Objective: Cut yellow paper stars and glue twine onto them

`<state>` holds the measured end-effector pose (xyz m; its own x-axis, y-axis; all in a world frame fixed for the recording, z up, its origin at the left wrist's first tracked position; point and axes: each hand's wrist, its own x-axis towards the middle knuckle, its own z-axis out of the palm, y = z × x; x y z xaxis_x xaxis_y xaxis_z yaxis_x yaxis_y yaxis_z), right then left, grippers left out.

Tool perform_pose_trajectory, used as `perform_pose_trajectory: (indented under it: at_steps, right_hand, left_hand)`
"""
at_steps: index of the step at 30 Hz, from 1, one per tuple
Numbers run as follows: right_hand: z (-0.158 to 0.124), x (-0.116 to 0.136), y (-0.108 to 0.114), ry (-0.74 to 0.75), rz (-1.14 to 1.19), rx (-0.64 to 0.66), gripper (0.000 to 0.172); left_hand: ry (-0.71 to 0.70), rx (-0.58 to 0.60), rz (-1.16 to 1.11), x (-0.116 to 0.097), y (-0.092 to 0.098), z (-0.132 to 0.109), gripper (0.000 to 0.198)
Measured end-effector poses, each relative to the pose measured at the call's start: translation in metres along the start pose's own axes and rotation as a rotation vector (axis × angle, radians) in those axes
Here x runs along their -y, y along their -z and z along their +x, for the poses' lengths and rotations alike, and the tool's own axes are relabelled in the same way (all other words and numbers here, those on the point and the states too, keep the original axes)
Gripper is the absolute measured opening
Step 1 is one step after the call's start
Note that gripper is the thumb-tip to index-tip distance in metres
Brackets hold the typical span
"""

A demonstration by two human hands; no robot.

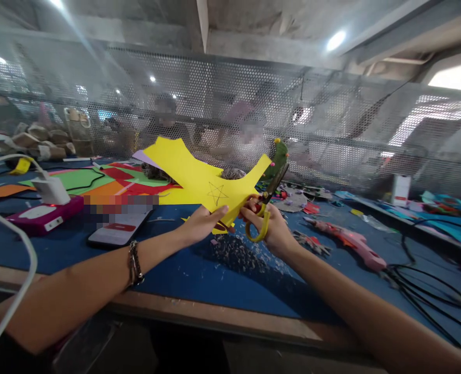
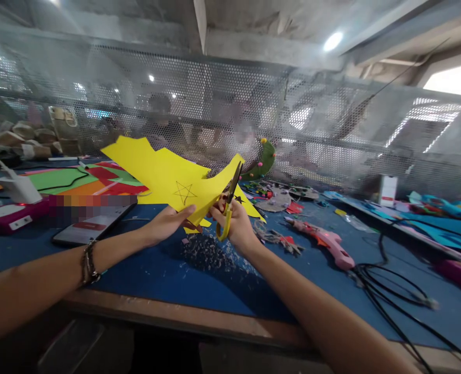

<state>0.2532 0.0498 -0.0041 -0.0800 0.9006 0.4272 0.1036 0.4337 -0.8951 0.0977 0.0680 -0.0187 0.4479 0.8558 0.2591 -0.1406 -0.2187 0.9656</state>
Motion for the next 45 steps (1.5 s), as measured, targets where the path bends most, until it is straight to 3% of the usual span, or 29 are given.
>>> perform_pose_trajectory:
  at_steps: [5, 13, 20, 30, 35, 45]
  right_hand:
    - [0.003, -0.006, 0.010, -0.090, -0.095, 0.058, 0.031]
    - [0.001, 0.004, 0.012, -0.224, -0.251, 0.322, 0.041]
    - [0.001, 0.010, 0.014, -0.194, -0.459, 0.433, 0.035]
    - [-0.004, 0.002, 0.010, -0.133, -0.429, 0.570, 0.046]
    - [-0.006, 0.000, 0.010, -0.113, -0.426, 0.544, 0.045]
    - [-0.008, 0.006, 0.007, -0.125, -0.415, 0.496, 0.034]
  left_hand:
    - [-0.065, -0.149, -0.020, -0.005, 0.007, 0.003, 0.028]
    - [-0.191, -0.336, -0.030, -0.006, 0.016, 0.008, 0.031]
    - [-0.272, -0.447, -0.147, -0.014, 0.019, 0.010, 0.028]
    - [-0.268, -0.349, -0.145, -0.015, 0.015, 0.003, 0.036]
    - [-0.258, -0.359, -0.042, -0.017, 0.015, 0.000, 0.036]
    - [-0.227, -0.223, 0.082, -0.015, 0.014, -0.001, 0.035]
